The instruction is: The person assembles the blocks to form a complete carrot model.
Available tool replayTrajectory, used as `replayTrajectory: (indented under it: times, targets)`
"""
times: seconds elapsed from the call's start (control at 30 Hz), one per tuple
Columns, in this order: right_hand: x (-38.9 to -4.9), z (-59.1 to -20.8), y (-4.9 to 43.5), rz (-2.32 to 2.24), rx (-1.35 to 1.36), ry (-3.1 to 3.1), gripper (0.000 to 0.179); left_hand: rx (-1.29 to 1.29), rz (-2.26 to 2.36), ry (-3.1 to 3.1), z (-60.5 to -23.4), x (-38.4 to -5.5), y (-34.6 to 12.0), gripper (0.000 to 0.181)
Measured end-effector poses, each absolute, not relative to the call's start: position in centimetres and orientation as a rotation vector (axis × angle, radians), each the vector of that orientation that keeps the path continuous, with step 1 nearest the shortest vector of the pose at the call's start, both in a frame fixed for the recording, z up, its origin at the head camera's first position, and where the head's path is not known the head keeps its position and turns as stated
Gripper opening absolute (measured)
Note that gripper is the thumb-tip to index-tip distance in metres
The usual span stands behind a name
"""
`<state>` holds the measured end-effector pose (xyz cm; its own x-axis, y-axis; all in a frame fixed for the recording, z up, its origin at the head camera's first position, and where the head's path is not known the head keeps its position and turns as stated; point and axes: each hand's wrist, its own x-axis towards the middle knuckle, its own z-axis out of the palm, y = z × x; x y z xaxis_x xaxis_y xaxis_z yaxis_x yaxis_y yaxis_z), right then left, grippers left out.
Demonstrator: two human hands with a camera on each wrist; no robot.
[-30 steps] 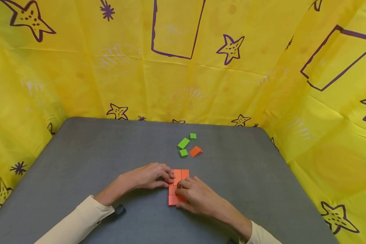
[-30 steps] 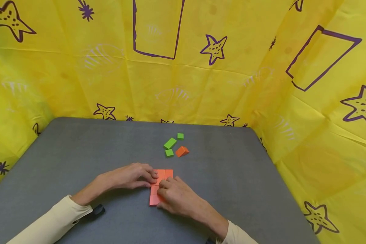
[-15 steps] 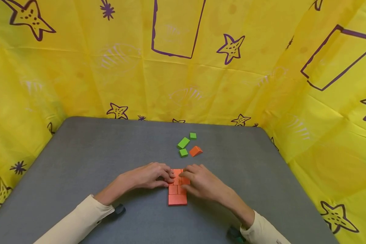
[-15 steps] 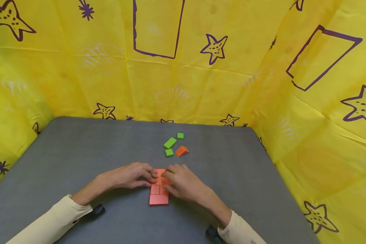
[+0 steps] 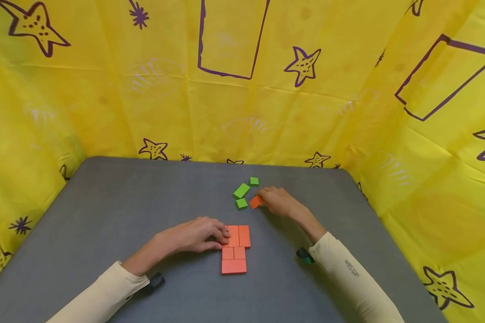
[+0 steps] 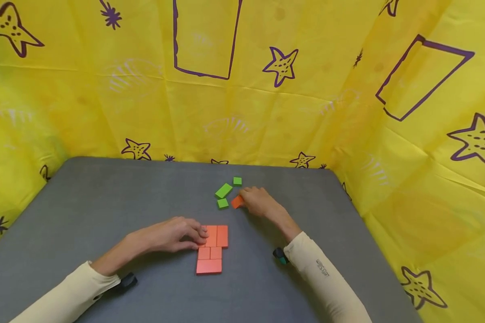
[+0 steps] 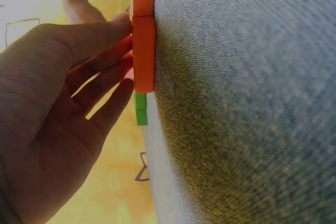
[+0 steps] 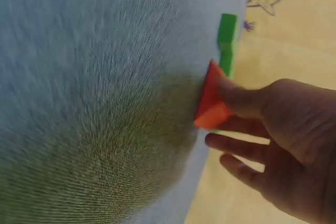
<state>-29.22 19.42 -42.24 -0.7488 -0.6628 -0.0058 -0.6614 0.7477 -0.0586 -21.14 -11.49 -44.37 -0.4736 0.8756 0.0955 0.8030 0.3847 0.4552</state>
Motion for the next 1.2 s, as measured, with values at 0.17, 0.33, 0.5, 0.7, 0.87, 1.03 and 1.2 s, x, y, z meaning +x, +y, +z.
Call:
replayTrajectory:
  times: [0.17,0.33,0.5,0.7,0.87,1.03,1.2]
  targets:
    - [-27.6,-42.8,20.0,0.029,-1.049,3.085,0.035,1.552,0.67,2.487,-44.5,-21.0,-11.4,0.024]
    - [-26.5,-42.6,21.0,0.008,-1.067,3.088,0.044,1.566,0.656,2.506,-44.3,-21.0,-11.6,0.023]
    - [-26.4,-42.2,21.5,-0.146,-0.933,3.063,0.046,1.582,0.661,2.503,-44.3,-21.0,-11.7,0.023]
    - [-26.6,-42.0,21.4,-0.15,-0.903,3.032,0.033,1.56,0.645,2.509,-44.2,-20.8,-11.5,0.024]
    - [-24.3,-41.2,20.9,-0.165,-0.941,3.037,0.029,1.549,0.618,2.505,-44.2,-20.7,-11.2,0.024]
    - [-19.5,-39.7,19.3,-0.251,-1.227,2.989,0.027,1.57,0.615,2.516,-44.2,-20.7,-11.1,0.022]
    - [-15.6,-39.1,17.6,-0.316,-1.501,2.901,0.028,1.574,0.619,2.516,-44.2,-20.9,-11.0,0.022]
